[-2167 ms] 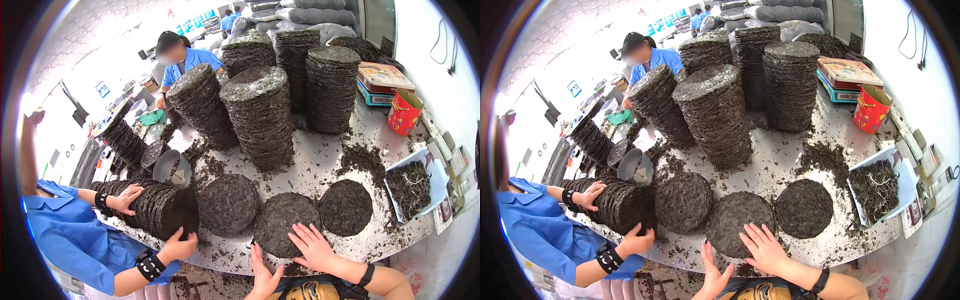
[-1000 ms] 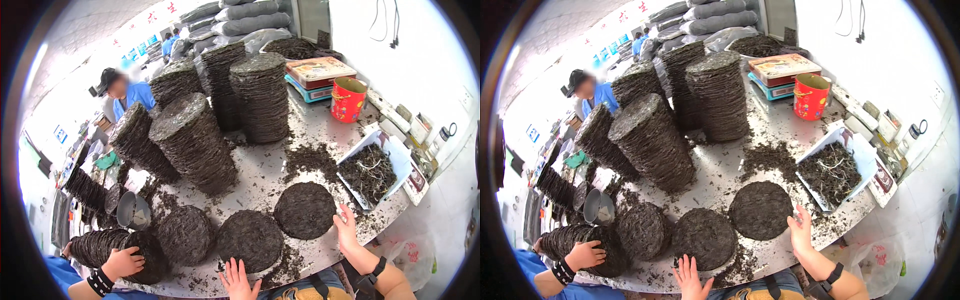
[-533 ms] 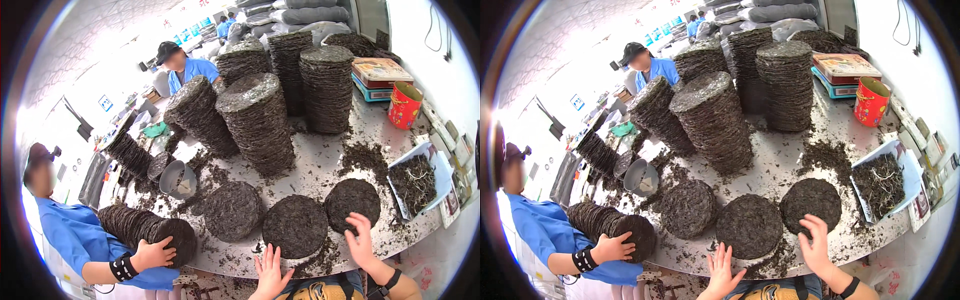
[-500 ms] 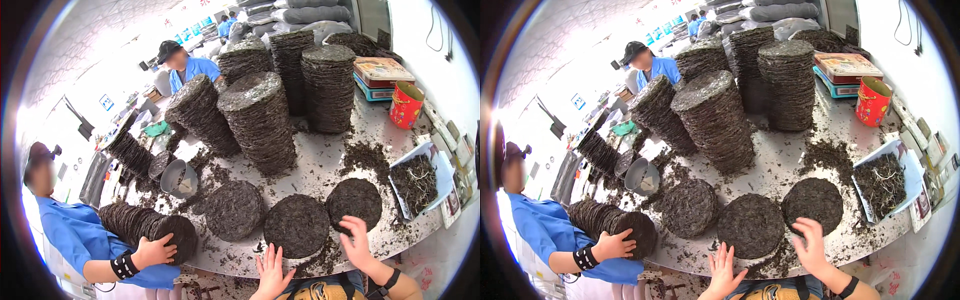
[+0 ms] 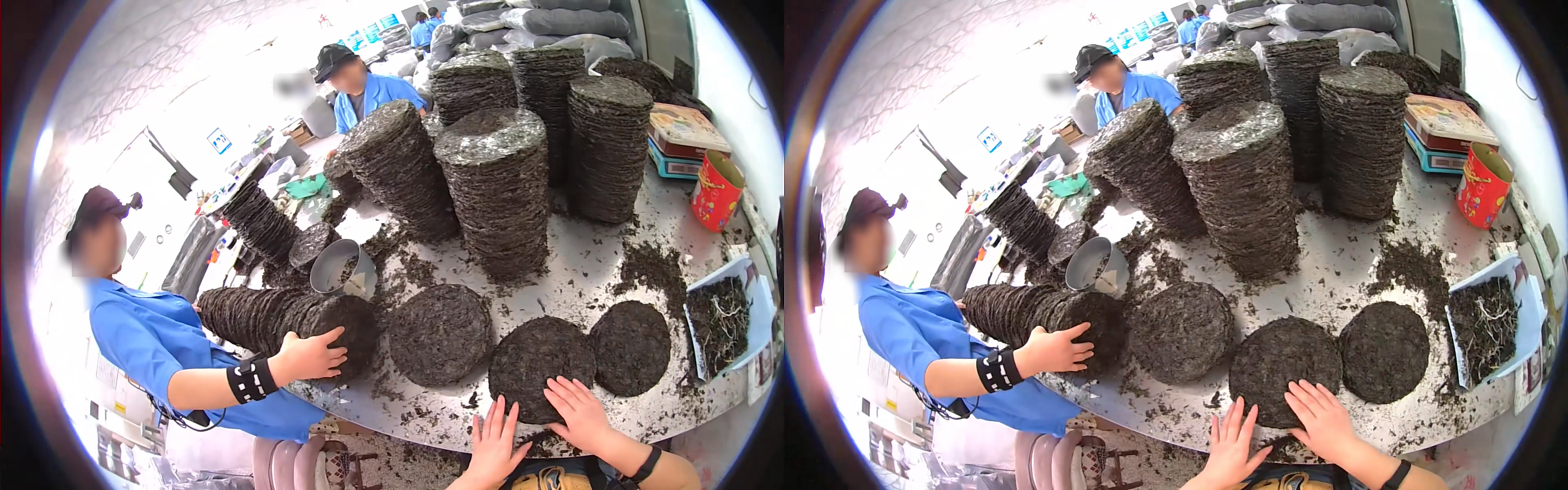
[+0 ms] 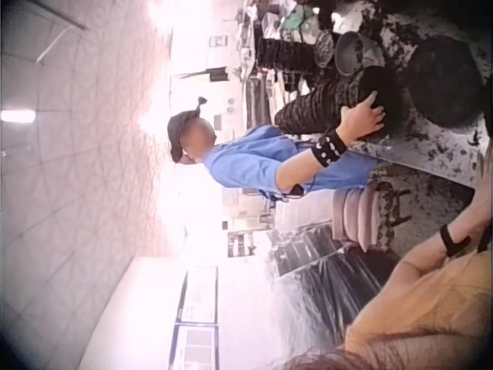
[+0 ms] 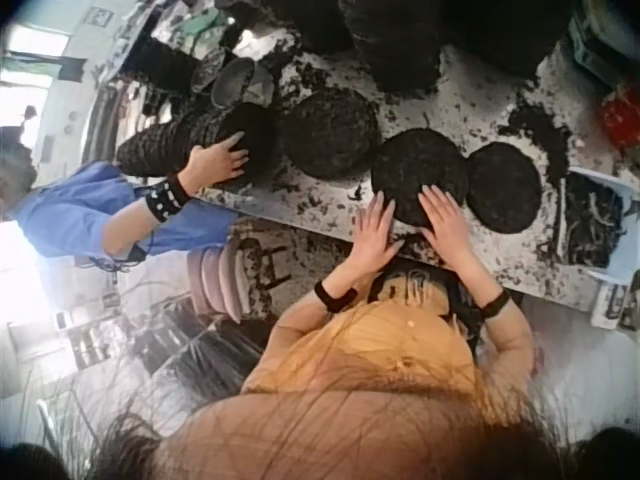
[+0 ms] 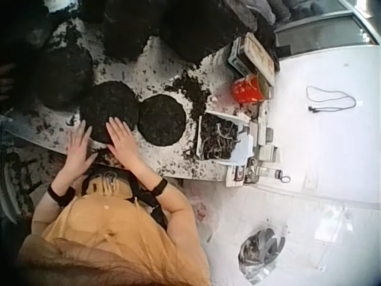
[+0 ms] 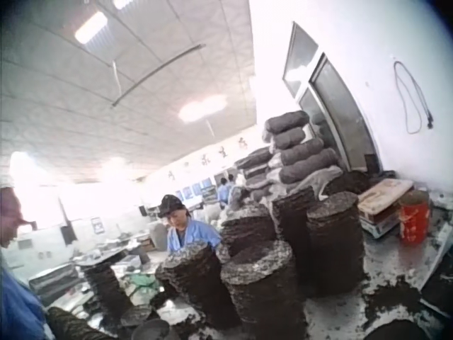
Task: Handling and sorting compressed circular tea cakes on a circular table in a production facility.
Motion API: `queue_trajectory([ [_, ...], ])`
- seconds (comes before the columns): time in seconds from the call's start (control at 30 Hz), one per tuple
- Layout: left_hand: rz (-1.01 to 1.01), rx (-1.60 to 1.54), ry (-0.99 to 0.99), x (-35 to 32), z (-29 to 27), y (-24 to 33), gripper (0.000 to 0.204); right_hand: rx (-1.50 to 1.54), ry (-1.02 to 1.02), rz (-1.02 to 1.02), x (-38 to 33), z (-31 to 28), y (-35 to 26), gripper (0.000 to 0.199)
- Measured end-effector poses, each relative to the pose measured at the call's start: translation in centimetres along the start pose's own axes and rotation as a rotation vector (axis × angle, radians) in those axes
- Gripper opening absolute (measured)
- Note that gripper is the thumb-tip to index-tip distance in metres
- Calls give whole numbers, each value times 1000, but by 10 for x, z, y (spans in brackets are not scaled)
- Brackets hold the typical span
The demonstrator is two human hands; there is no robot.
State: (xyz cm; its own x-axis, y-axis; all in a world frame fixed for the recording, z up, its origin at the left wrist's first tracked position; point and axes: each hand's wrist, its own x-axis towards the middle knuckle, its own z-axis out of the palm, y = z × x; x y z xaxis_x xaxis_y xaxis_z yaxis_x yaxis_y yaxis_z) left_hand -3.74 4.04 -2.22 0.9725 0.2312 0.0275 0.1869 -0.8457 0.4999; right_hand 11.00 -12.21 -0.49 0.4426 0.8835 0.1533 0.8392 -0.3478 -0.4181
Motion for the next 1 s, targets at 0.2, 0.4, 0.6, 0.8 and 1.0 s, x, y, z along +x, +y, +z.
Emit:
queue_trajectory([
  [0.2,5,-16,-35,-3,-6,6,87,5,7,5,0,0,-5,69],
  [0.4,-79,-411,267,2,17,-5,77,70,3,38,-3,-3,-1,68],
  [0.6,-716,-1804,-29,17,-3,-44,56,236,-39,31,4,-7,-1,68],
  [0.8,-586,-1838,-216,39,-20,-11,58,474,93,97,-13,-21,2,67],
  [1.0,-604,-1699,-365,29,-15,0,80,714,26,139,-21,-34,-4,67],
])
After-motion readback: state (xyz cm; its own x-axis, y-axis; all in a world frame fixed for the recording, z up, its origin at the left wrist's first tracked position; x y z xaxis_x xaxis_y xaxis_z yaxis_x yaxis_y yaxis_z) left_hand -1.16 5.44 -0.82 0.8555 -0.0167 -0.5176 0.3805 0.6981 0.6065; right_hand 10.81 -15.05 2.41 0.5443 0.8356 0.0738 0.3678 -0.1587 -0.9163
